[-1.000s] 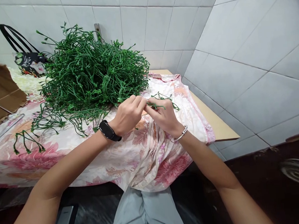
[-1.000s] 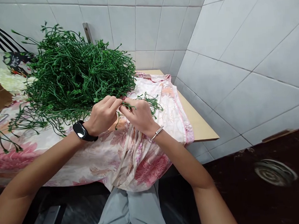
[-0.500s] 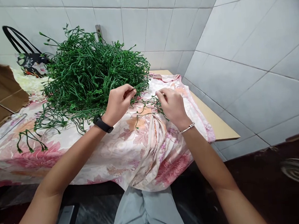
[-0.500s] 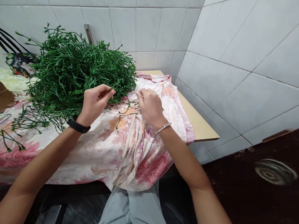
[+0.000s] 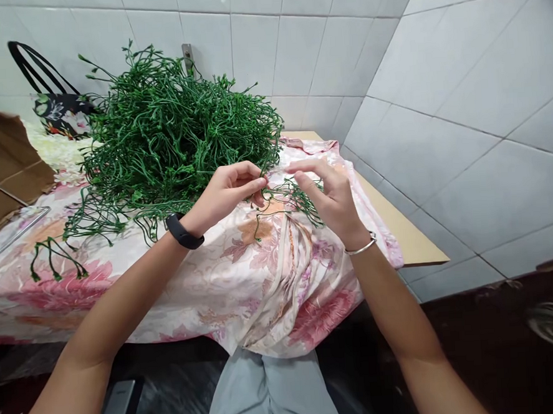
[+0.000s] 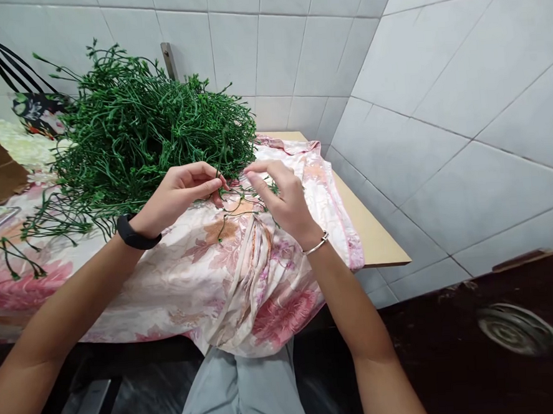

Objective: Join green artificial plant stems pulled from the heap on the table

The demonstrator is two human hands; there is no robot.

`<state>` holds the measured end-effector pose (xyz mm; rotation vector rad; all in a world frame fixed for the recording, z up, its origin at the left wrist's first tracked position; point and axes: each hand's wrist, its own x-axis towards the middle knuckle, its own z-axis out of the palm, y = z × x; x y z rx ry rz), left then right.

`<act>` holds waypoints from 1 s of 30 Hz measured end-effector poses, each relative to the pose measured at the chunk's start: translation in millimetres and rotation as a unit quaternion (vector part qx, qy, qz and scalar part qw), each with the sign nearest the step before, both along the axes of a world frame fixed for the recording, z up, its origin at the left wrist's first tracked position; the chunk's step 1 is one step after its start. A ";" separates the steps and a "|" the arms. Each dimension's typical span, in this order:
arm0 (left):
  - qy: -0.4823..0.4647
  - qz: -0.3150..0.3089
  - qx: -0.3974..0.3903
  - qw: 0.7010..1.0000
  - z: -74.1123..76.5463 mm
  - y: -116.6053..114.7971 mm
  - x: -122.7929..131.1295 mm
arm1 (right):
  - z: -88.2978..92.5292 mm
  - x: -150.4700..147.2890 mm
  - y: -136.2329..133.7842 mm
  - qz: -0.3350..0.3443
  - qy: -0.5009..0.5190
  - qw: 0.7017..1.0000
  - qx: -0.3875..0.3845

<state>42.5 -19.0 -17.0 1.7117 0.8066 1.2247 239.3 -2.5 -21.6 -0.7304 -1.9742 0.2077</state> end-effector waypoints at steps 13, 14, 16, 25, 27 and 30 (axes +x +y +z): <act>0.020 -0.059 -0.047 0.997 -1.7 -2.3 1.2 | -3.3 -2.1 -8.8 0.047 -0.042 0.995 -0.075; 0.024 -0.058 -0.037 0.997 -2.2 -1.9 0.6 | -3.2 -2.0 -9.2 0.046 -0.033 0.995 -0.078; 0.028 -0.053 -0.022 0.998 -3.5 -0.7 0.0 | -3.4 -1.8 -9.8 0.055 -0.020 0.994 -0.091; 0.067 -0.036 -0.007 0.997 -4.3 -3.9 5.6 | -7.4 -2.8 -10.0 0.154 0.015 0.956 -0.247; 0.106 -0.028 0.016 0.994 -4.6 -4.9 6.3 | -7.8 -3.8 -9.9 0.156 0.024 0.955 -0.253; 0.187 -0.014 0.067 0.980 -6.3 -4.9 6.7 | -8.8 -4.9 -8.3 0.151 0.012 0.958 -0.245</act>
